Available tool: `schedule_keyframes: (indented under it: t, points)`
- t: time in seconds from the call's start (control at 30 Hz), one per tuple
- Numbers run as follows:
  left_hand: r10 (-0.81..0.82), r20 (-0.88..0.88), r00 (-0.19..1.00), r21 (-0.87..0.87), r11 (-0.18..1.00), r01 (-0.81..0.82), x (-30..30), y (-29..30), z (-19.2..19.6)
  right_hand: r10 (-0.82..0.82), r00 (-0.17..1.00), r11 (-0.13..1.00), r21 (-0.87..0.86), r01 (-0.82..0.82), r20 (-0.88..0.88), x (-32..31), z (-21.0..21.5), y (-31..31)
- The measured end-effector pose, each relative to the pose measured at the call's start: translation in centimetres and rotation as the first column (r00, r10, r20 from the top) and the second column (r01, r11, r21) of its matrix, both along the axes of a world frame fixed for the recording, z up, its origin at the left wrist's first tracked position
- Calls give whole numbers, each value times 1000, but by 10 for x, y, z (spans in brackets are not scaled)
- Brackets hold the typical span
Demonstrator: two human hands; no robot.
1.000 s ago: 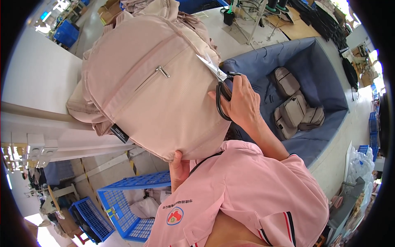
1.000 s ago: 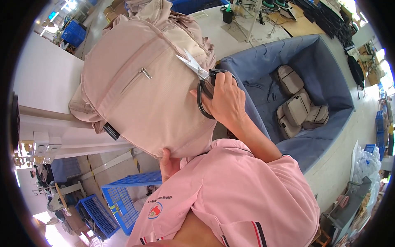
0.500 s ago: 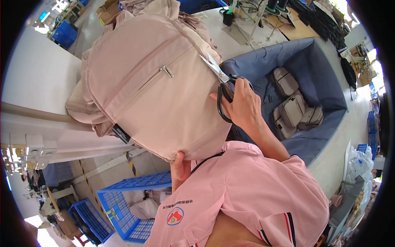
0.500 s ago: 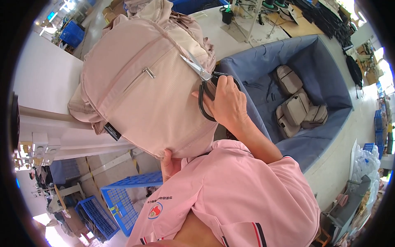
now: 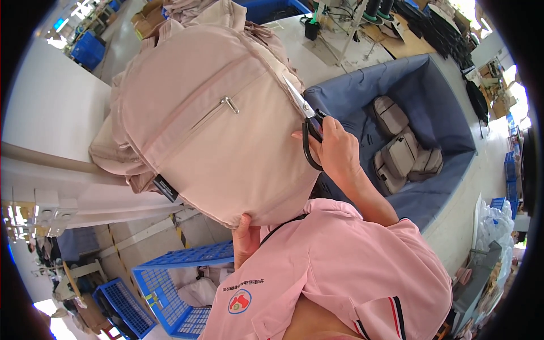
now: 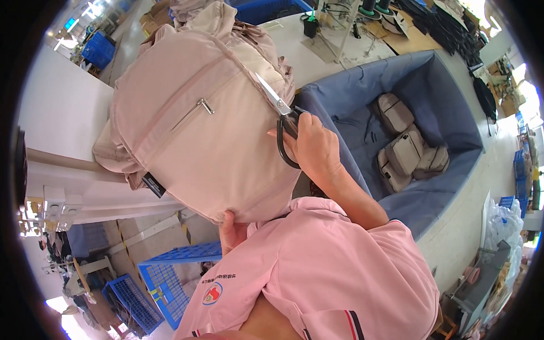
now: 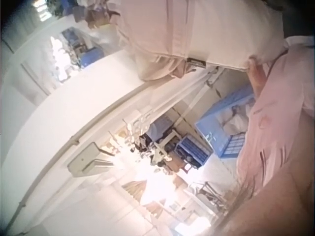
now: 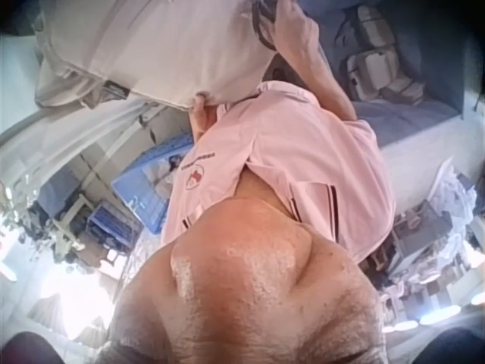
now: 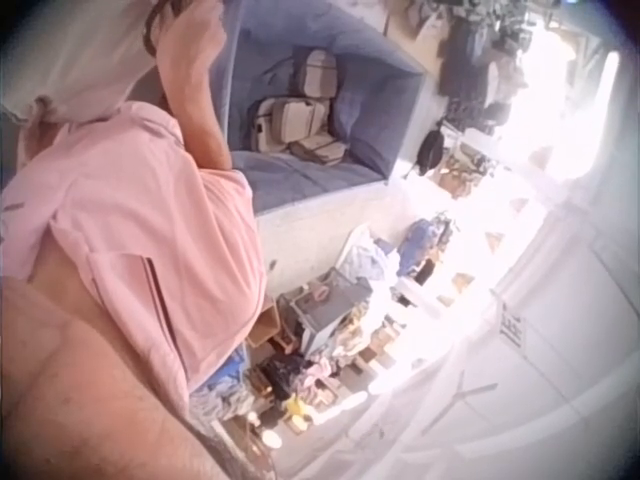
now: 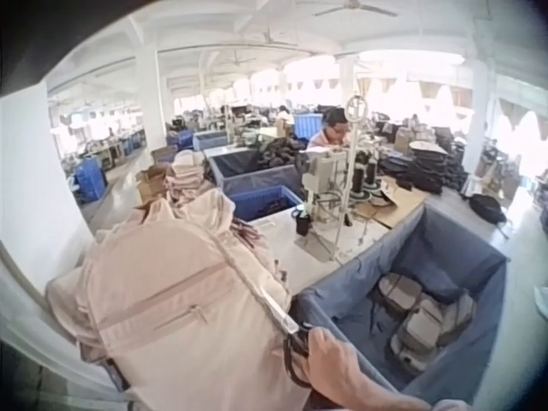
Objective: Trimming excess threads and loose material from manufactured backpacks using scissors.
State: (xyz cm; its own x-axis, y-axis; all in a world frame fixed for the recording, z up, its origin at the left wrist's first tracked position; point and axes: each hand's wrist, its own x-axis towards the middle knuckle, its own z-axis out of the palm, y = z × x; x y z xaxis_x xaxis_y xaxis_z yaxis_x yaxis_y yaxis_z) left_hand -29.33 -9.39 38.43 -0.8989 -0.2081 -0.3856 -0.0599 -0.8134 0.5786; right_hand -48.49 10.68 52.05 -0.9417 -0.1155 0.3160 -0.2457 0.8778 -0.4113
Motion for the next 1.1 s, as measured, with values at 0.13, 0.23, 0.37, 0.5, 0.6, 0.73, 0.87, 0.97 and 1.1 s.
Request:
schedule_keyframes:
  t: [0.13, 0.23, 0.37, 0.5, 0.6, 0.73, 0.87, 0.97, 1.1]
  points:
    - [40, 30, 999, 0, 999, -40, 3, 3, 6, 73, 997, 989, -130, -68, 36, -12, 5, 6]
    - [98, 11, 995, -60, 993, -97, 3, 6, 14, 106, 993, 949, -302, -86, 49, -22, 8, 8]
    - [342, -28, 939, -31, 939, -343, 2, 5, 28, 205, 956, 791, -611, -37, 208, -37, 8, -1]
    - [554, -120, 824, -338, 757, -559, 8, -19, 25, 267, 963, 677, -705, -212, -34, -68, 13, -25]
    - [620, -223, 752, -511, 582, -632, 5, -36, 49, 278, 931, 595, -718, -360, -237, -95, 23, -44]
    - [681, -188, 708, -497, 556, -666, 23, -65, 61, 521, 848, 297, -912, -282, -92, -107, 21, -41]
    - [630, -240, 738, -419, 618, -665, 23, -61, 72, 455, 886, 341, -937, -77, 92, -69, -10, -19]
    - [646, -211, 734, -423, 617, -664, 13, -44, 74, 469, 879, 468, -868, -166, 85, -36, -50, 5]
    - [651, -194, 734, -418, 622, -662, 11, -32, 58, 479, 849, 469, -882, -35, 221, 10, -62, 23]
